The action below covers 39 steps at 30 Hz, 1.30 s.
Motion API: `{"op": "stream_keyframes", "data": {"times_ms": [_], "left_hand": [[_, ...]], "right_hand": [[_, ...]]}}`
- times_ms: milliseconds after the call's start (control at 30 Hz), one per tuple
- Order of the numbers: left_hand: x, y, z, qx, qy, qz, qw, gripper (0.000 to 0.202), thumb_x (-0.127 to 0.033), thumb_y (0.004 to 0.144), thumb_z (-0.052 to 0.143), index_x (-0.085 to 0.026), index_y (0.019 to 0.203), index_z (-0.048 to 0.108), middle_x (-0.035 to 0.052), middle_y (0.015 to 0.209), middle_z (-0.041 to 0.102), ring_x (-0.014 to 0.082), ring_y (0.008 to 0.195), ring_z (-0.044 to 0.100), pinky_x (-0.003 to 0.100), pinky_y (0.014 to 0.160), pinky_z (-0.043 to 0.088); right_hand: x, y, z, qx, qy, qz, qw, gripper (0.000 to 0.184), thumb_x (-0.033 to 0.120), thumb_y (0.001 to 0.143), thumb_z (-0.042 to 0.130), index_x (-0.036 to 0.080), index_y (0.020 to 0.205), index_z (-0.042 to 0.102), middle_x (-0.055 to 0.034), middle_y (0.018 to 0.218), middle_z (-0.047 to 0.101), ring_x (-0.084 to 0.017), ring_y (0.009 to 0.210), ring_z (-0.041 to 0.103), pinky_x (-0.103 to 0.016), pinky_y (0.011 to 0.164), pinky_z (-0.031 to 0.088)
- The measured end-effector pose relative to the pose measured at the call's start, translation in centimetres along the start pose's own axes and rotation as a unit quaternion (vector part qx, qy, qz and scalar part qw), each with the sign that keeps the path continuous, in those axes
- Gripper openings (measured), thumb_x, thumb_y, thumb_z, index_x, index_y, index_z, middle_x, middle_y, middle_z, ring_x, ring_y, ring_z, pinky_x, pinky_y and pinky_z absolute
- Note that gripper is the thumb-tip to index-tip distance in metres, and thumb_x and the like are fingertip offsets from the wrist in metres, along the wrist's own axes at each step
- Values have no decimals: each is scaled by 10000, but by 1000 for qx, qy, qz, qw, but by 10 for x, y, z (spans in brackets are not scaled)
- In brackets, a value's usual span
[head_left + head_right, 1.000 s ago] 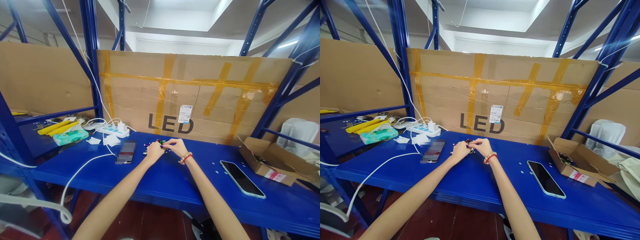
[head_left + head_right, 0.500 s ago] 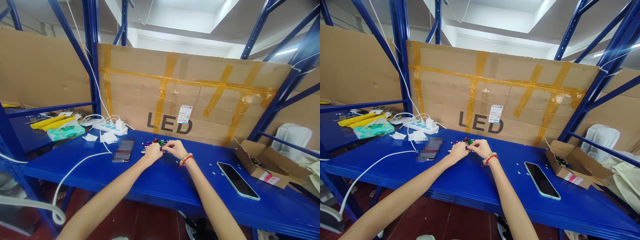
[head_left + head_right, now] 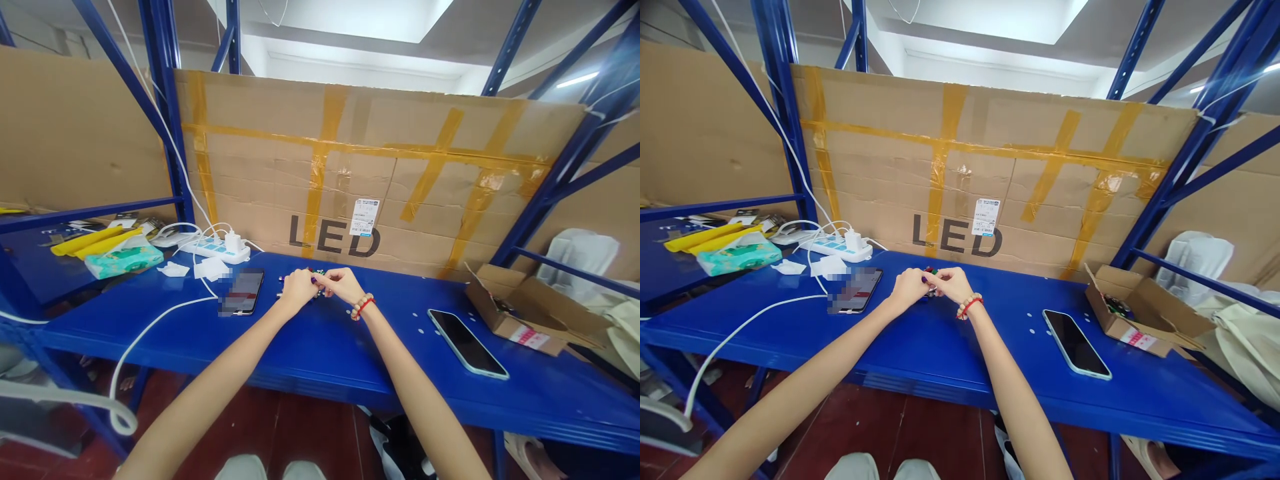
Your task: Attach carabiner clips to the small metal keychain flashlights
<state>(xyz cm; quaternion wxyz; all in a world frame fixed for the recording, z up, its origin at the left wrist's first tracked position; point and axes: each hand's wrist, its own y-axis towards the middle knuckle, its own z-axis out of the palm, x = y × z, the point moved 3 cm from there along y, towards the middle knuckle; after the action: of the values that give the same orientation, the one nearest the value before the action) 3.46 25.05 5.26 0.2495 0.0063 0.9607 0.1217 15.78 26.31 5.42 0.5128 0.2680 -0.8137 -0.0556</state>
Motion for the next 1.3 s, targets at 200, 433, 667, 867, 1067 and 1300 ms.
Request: {"op": "stream_keyframes", "data": {"times_ms": [200,433,667,867,1067,1300], "left_hand": [[-1,2,-1,-15,0,24,1000,289,-397,790,537,-194,881,721,133,939,694,285,929,630,300,753,461],[2,5,10,-21,-44,12,999,345,-445,810,498,-180,815,720,133,869,703,275,848,652,279,663,463],[4,6,12,-28,-98,53,993,256,-343,777,528,-169,747,713,119,798,699,271,793,644,291,660,453],[0,5,5,-35,-194,162,967,169,-276,790,517,-170,829,644,25,807,676,171,757,606,243,702,454],[-2,9,-1,-58,-263,255,929,234,-263,875,424,-167,944,626,51,981,655,164,942,593,245,846,435],[1,10,0,-120,-285,289,906,207,-227,841,505,-147,884,691,61,823,674,172,778,612,249,718,459]], "right_hand": [[6,0,-5,-21,-16,-1,1000,431,560,648,648,147,529,622,-15,490,569,-100,431,505,-206,420,407],[3,2,-6,-13,2,7,1000,446,575,699,591,146,592,647,-28,556,615,-91,423,506,-200,408,414],[4,0,-9,-19,19,12,1000,379,513,647,669,135,682,664,-31,570,621,-101,436,540,-187,382,416],[-3,4,-23,-88,48,1,995,415,507,573,718,118,715,690,-48,575,632,-125,495,567,-215,439,477],[-5,4,-32,-124,76,-10,989,482,554,555,704,114,752,696,-58,625,642,-137,538,581,-225,439,484],[-3,2,-25,-146,97,-9,985,481,566,508,718,117,675,673,-40,603,621,-74,444,477,-202,397,419]]}}
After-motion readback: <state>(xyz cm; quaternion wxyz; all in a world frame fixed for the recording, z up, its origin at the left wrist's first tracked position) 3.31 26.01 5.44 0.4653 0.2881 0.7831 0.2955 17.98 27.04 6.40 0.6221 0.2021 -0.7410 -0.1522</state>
